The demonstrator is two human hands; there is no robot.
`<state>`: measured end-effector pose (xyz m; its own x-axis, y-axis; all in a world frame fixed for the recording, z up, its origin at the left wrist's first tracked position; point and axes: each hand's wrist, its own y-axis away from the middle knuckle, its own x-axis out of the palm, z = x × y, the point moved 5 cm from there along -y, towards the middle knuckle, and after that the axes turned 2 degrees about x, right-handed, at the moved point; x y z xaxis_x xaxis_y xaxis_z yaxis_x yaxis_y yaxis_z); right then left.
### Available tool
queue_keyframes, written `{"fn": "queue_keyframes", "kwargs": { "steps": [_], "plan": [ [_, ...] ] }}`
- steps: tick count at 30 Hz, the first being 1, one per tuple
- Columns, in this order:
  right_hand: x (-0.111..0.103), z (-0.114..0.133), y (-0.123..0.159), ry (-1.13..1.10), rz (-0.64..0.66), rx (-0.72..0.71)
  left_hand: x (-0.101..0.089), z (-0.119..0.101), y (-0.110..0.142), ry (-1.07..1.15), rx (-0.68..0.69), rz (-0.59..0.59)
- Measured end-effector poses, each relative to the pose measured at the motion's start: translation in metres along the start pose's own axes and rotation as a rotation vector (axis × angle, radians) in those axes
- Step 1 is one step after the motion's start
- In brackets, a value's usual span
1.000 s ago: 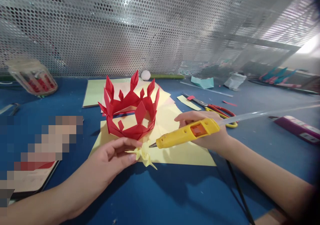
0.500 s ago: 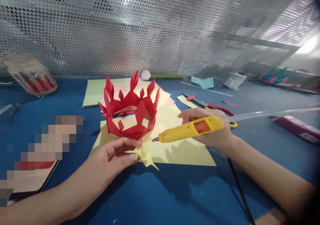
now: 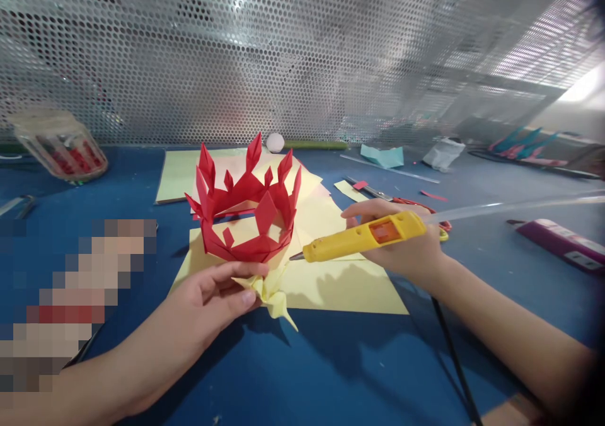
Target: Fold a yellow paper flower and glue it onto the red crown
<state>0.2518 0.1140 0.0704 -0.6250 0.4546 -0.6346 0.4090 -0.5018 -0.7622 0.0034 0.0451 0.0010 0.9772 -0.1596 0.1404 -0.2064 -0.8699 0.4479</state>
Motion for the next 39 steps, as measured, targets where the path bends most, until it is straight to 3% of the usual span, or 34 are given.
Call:
{"fn": "queue_keyframes", "kwargs": {
  "steps": [8, 18, 39],
  "plan": [
    [0.003, 0.008, 0.002, -0.057, 0.002, 0.046, -0.001, -0.004, -0.002, -0.047, 0.046, -0.013],
    [0.01, 0.012, 0.004, -0.18, 0.112, 0.06, 0.003, -0.007, 0.001, -0.04, 0.057, 0.027],
    [0.018, 0.0, 0.009, -0.182, 0.216, 0.064, 0.005, -0.01, 0.001, -0.089, 0.053, -0.002]
  ]
}}
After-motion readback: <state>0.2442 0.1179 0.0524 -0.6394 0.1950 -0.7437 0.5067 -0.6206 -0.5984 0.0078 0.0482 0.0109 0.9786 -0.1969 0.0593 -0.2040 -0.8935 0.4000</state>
